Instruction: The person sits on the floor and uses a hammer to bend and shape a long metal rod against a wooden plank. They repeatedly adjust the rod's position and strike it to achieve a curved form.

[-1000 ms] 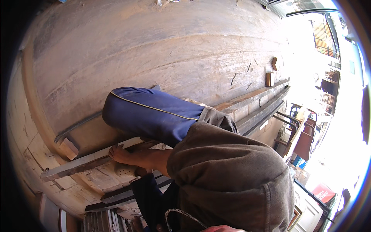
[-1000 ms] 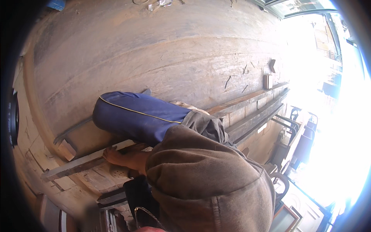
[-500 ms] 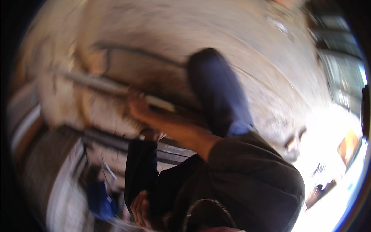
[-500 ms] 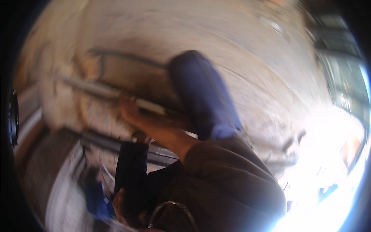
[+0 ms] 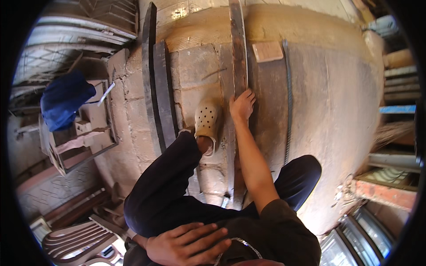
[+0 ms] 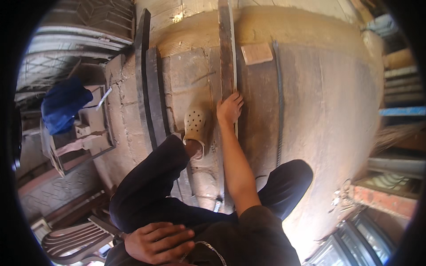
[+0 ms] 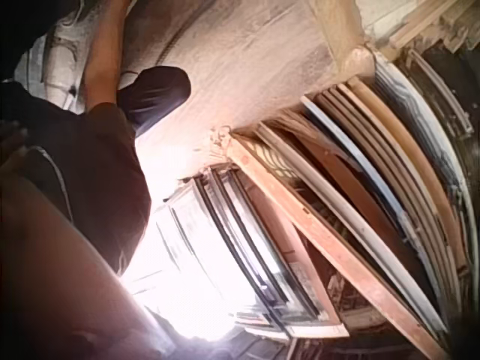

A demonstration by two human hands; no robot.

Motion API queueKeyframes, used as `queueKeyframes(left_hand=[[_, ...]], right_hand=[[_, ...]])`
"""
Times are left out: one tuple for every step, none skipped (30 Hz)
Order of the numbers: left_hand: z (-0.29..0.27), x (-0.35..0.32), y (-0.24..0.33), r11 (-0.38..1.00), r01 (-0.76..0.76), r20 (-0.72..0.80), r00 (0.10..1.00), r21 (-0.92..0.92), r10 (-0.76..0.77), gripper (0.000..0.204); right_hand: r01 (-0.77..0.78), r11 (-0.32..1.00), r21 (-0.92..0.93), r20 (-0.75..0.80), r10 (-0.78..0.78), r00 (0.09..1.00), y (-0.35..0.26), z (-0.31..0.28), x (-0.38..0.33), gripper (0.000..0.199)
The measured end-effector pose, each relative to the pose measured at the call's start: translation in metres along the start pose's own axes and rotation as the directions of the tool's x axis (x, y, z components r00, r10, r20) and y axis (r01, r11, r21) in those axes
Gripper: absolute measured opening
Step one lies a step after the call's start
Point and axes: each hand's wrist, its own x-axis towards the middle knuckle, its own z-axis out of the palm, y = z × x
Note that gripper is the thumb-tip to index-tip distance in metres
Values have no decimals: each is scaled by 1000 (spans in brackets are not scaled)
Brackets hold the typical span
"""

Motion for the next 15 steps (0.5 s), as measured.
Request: queueKeyframes(left_hand=[[1,-2,-1,1000,-19,-15,1000,-17,19,41],[0,-5,-5,997,-50,-37,998,-60,48,42],[-1,-8,-9,992,-83,-59,995,-99,78,44],[1,-11,-12,990,-108,-93,991,-94,99,47],[-2,-14,-12,988,-101,-111,990,-113,89,48],[-5,-16,-12,987,-94,-127,989,-130,78,49],[-7,-19,-15,983,-97,-135,988,-153,77,51],[-8,-22,-15,978,-95,-146,987,-185,68,53],[-8,-25,-17,975,-93,-163,985,-203,60,53],[-9,-27,-17,970,-87,-173,984,-225,48,53],[-7,-29,-21,964,-94,-183,982,-247,48,53],[-5,-29,-23,965,-110,-207,976,-238,61,53],[-3,-30,-23,969,-113,-225,972,-222,62,52],[-3,-30,-21,972,-114,-241,968,-207,62,52],[-2,-30,-19,974,-107,-239,969,-200,58,52]], right_hand=[[0,1000,10,21,-1,1000,-1,2,2,63],[-8,1000,-8,41,8,999,4,1,1,61],[-18,1000,-24,59,19,998,8,-1,1,59],[-11,999,-39,25,12,1000,11,-3,7,55],[-1,999,-43,27,2,1000,7,-3,4,56],[8,999,-45,29,-7,1000,4,-3,2,56],[4,999,-50,27,-3,1000,5,-3,-2,56],[8,999,-32,31,-7,999,6,-3,-7,57],[6,999,-32,41,-5,999,6,-2,-17,58],[0,1000,-31,57,2,998,7,1,-31,60],[-13,999,-33,61,15,998,13,3,-43,61],[-15,999,-52,53,18,998,22,2,-60,61],[-13,998,-62,56,16,998,30,4,-82,61],[-31,996,-81,56,35,998,41,9,-106,62],[-50,994,-100,58,56,997,52,13,-128,63]])
